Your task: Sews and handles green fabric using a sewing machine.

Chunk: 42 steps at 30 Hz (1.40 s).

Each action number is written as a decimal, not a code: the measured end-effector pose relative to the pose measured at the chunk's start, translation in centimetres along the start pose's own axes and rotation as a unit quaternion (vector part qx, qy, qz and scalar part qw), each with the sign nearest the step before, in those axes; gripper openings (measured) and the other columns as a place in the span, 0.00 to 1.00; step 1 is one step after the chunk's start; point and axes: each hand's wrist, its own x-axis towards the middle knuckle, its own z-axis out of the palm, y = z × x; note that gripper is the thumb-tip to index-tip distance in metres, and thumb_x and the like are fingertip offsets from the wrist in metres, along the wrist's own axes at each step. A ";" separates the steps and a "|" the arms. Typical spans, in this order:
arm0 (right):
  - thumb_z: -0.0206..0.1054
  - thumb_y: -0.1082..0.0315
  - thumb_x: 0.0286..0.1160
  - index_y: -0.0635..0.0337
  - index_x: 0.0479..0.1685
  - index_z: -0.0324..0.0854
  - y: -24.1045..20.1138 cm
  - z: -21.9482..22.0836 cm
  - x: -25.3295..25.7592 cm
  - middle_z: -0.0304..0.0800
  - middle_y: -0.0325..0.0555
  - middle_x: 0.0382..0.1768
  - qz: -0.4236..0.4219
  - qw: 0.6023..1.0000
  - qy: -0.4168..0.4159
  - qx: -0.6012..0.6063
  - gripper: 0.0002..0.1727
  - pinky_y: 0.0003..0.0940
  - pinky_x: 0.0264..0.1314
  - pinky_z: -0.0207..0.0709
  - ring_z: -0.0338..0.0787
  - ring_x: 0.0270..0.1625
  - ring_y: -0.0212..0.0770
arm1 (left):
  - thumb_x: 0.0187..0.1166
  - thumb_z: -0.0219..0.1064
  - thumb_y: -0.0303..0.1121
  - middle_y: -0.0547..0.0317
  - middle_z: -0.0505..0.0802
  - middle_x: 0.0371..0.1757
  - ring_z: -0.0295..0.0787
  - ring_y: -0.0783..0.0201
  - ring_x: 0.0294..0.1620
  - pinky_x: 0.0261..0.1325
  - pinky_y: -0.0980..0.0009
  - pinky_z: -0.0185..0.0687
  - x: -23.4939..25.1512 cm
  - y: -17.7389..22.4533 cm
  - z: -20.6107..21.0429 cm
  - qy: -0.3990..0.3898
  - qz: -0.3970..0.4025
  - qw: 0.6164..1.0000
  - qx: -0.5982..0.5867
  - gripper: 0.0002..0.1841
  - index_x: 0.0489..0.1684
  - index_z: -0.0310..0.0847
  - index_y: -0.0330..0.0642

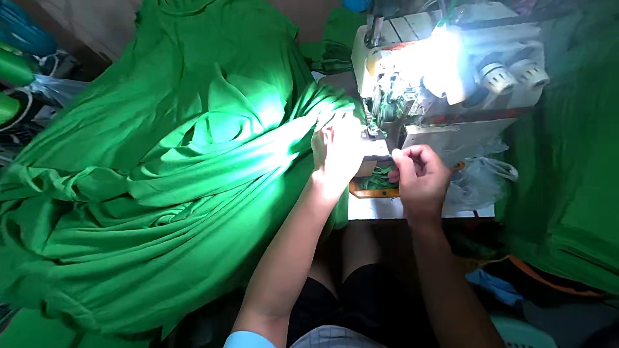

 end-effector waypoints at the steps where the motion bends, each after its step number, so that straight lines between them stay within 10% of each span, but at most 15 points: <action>1: 0.61 0.68 0.79 0.63 0.39 0.82 0.3 -0.2 -0.9 0.83 0.37 0.32 -0.031 0.999 -0.001 -0.024 0.08 0.19 0.35 0.81 0.84 0.30 0.22 | 0.75 0.65 0.41 0.55 0.94 0.42 0.91 0.56 0.47 0.51 0.56 0.84 0.4 -2.1 4.1 0.151 0.059 0.987 0.019 0.11 0.38 0.92 0.49; 2: 0.59 0.69 0.78 0.68 0.39 0.85 0.5 -0.3 -1.6 0.86 0.45 0.34 -0.062 0.997 -0.006 -0.054 0.11 0.24 0.40 0.82 0.86 0.34 0.28 | 0.74 0.65 0.43 0.57 0.93 0.39 0.91 0.58 0.44 0.47 0.57 0.85 0.8 -2.9 5.7 0.211 0.076 0.974 0.022 0.11 0.36 0.92 0.52; 5: 0.59 0.70 0.75 0.69 0.35 0.90 0.6 -0.2 -3.1 0.92 0.56 0.38 -0.137 0.982 -0.020 -0.131 0.14 0.33 0.49 0.82 0.91 0.43 0.43 | 0.85 0.61 0.31 0.41 0.89 0.66 0.85 0.44 0.68 0.67 0.47 0.79 -0.2 0.7 -3.3 -0.108 -0.078 0.991 -0.002 0.17 0.68 0.83 0.39; 9: 0.58 0.64 0.78 0.68 0.35 0.91 0.2 -0.5 -3.6 0.92 0.57 0.41 -0.170 0.977 0.005 -0.131 0.18 0.36 0.55 0.80 0.90 0.48 0.46 | 0.81 0.62 0.23 0.29 0.90 0.53 0.93 0.40 0.46 0.44 0.51 0.88 -6.5 2.0 -5.6 -0.060 -0.078 0.994 0.054 0.17 0.65 0.80 0.22; 12: 0.57 0.64 0.80 0.68 0.37 0.90 -0.2 -1.6 -3.9 0.92 0.56 0.39 -0.157 0.979 0.012 -0.128 0.19 0.31 0.53 0.79 0.89 0.46 0.41 | 0.78 0.62 0.23 0.29 0.91 0.56 0.95 0.41 0.47 0.42 0.54 0.89 -9.4 5.8 -5.8 -0.155 -0.036 0.986 0.044 0.15 0.57 0.87 0.24; 19: 0.52 0.71 0.86 0.81 0.50 0.76 1.0 -7.6 -5.9 0.84 0.47 0.44 -0.122 0.984 0.104 -0.080 0.16 0.18 0.52 0.80 0.84 0.45 0.20 | 0.86 0.54 0.22 0.33 0.82 0.74 0.87 0.39 0.67 0.63 0.45 0.83 -4.7 9.8 -2.1 -0.372 0.009 0.926 -0.069 0.24 0.81 0.68 0.28; 24: 0.52 0.62 0.90 0.74 0.44 0.81 3.5 -10.5 -9.1 0.86 0.49 0.42 -0.132 0.980 0.050 -0.137 0.21 0.18 0.53 0.79 0.85 0.47 0.24 | 0.77 0.64 0.24 0.41 0.94 0.41 0.94 0.41 0.43 0.42 0.45 0.88 -8.8 3.1 -5.0 -0.148 0.010 0.989 -0.023 0.09 0.41 0.92 0.34; 28: 0.56 0.65 0.81 0.74 0.43 0.90 6.7 -9.6 -10.8 0.92 0.65 0.44 -0.077 0.956 -0.087 -0.270 0.20 0.52 0.57 0.85 0.93 0.50 0.61 | 0.83 0.65 0.31 0.31 0.90 0.56 0.86 0.31 0.62 0.61 0.36 0.77 -9.4 -2.4 -6.8 -0.146 -0.127 0.970 0.148 0.13 0.56 0.89 0.34; 30: 0.59 0.65 0.77 0.74 0.44 0.90 8.8 -8.6 -11.0 0.94 0.67 0.45 -0.093 0.940 -0.118 -0.307 0.19 0.59 0.58 0.84 0.93 0.52 0.68 | 0.81 0.65 0.28 0.27 0.87 0.61 0.80 0.27 0.68 0.69 0.34 0.68 -10.4 -3.4 -5.5 -0.104 -0.080 0.982 0.137 0.14 0.58 0.88 0.31; 33: 0.58 0.62 0.82 0.77 0.57 0.86 9.1 -8.0 -10.2 0.90 0.72 0.58 -0.040 0.923 -0.228 -0.307 0.23 0.62 0.73 0.75 0.87 0.66 0.71 | 0.74 0.62 0.29 0.32 0.91 0.57 0.87 0.33 0.62 0.62 0.41 0.80 -11.7 -2.7 -2.2 -0.019 0.095 0.995 -0.001 0.18 0.56 0.89 0.28; 38: 0.56 0.56 0.86 0.76 0.64 0.83 11.2 -7.9 -8.8 0.87 0.71 0.63 0.002 0.911 -0.321 -0.260 0.28 0.62 0.79 0.68 0.83 0.72 0.68 | 0.88 0.48 0.57 0.31 0.85 0.72 0.80 0.35 0.76 0.81 0.40 0.66 -9.8 1.2 3.3 -0.233 0.162 0.957 -0.067 0.38 0.71 0.77 0.23; 42: 0.59 0.54 0.82 0.72 0.59 0.86 14.1 -7.1 -9.1 0.91 0.66 0.58 -0.105 0.933 -0.270 -0.215 0.26 0.64 0.71 0.75 0.89 0.65 0.63 | 0.88 0.47 0.61 0.32 0.91 0.53 0.87 0.35 0.63 0.70 0.40 0.73 -6.4 3.7 3.5 -0.379 0.068 0.922 -0.039 0.39 0.72 0.72 0.27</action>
